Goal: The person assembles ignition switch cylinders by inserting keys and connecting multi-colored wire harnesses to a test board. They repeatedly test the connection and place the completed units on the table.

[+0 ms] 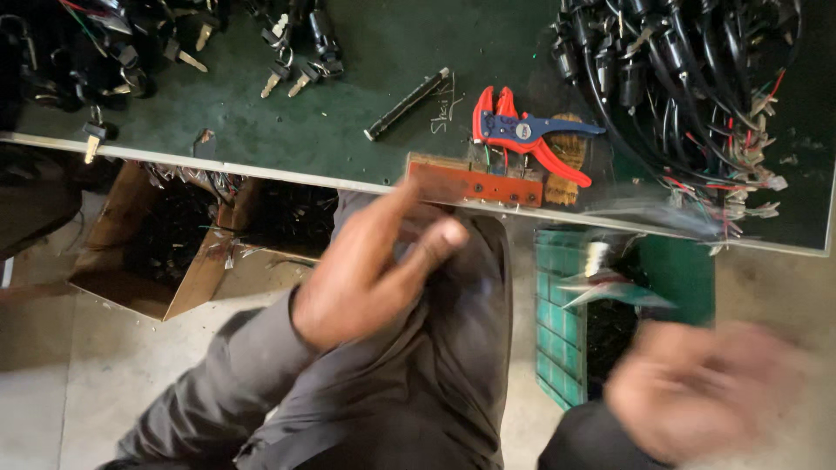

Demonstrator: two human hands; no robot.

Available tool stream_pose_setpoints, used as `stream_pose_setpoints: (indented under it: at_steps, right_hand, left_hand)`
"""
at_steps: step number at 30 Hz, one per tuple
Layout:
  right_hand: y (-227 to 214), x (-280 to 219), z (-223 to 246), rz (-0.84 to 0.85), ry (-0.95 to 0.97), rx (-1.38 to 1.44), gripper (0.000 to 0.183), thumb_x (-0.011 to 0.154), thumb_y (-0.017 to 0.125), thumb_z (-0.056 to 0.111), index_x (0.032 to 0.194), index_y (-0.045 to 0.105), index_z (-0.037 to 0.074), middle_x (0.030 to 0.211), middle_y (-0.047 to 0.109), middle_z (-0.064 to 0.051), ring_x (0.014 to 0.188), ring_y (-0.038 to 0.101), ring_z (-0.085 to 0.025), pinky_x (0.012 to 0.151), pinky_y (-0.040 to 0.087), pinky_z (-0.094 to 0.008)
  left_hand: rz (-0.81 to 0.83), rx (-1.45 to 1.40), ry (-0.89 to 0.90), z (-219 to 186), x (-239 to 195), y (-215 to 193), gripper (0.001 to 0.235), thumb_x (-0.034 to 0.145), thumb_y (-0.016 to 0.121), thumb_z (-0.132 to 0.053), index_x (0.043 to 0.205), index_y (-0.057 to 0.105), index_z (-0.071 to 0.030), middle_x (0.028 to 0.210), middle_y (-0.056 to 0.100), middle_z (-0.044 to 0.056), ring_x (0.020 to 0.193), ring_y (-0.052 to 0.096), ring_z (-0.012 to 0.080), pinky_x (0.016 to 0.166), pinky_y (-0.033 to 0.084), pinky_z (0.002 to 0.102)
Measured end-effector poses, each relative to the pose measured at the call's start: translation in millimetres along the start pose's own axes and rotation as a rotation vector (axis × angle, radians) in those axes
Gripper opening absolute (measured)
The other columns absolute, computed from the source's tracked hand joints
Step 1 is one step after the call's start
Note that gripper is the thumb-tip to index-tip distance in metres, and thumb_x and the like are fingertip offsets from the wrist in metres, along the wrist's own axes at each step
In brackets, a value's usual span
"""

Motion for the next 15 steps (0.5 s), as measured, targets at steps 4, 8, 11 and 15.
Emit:
stream_pose_setpoints:
  at_steps: [4, 8, 11, 15]
  right_hand:
    - [-7, 116, -33, 0.022, -0.315, -0.621, 0.016, 0.102, 0.064, 0.006, 0.116, 0.071, 0.008, 0.1, 0.06, -0.007, 0.083, 0.06, -0.016, 0.068, 0.05, -0.029]
    - [29, 213, -73, 0.344, -0.578, -1.277, 0.022, 0.101, 0.065, 0.007, 0.122, 0.073, 0.006, 0.105, 0.061, -0.011, 0.091, 0.064, -0.022, 0.074, 0.054, -0.032]
    - [36, 221, -76, 0.315, -0.474, -1.141, 0.026, 0.101, 0.066, 0.007, 0.126, 0.074, 0.005, 0.109, 0.061, -0.015, 0.096, 0.067, -0.026, 0.078, 0.057, -0.034]
    - [41, 164, -54, 0.14, -0.073, -0.586, 0.014, 0.108, 0.066, 0.0, 0.121, 0.072, 0.002, 0.112, 0.065, -0.014, 0.081, 0.068, -0.021, 0.067, 0.055, -0.03]
  left_hand:
    - [-0.108, 0.258, 0.56, 45, 52, -32, 0.028, 0.078, 0.042, 0.015, 0.091, 0.063, 0.001, 0.104, 0.072, 0.016, 0.096, 0.067, 0.0303, 0.085, 0.055, 0.04]
    - [-0.47, 0.72, 0.624, 83, 117, -99, 0.021, 0.083, 0.054, 0.007, 0.078, 0.07, -0.007, 0.084, 0.07, 0.014, 0.079, 0.065, 0.0348, 0.073, 0.052, 0.046]
    - [-0.959, 1.096, 0.612, 115, 151, -156, 0.027, 0.092, 0.066, -0.009, 0.116, 0.063, 0.002, 0.105, 0.066, 0.025, 0.091, 0.065, 0.0423, 0.073, 0.054, 0.049]
    - [-0.815, 1.27, 0.137, 153, 165, -203, 0.049, 0.098, 0.078, -0.044, 0.124, 0.059, -0.006, 0.113, 0.064, 0.025, 0.089, 0.067, 0.0425, 0.072, 0.054, 0.055]
Point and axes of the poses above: each hand's wrist, its own x-axis towards the middle knuckle, its own y-axis out of the palm, z = x × y, the point moved 1 cm from there along x, towards the middle knuckle
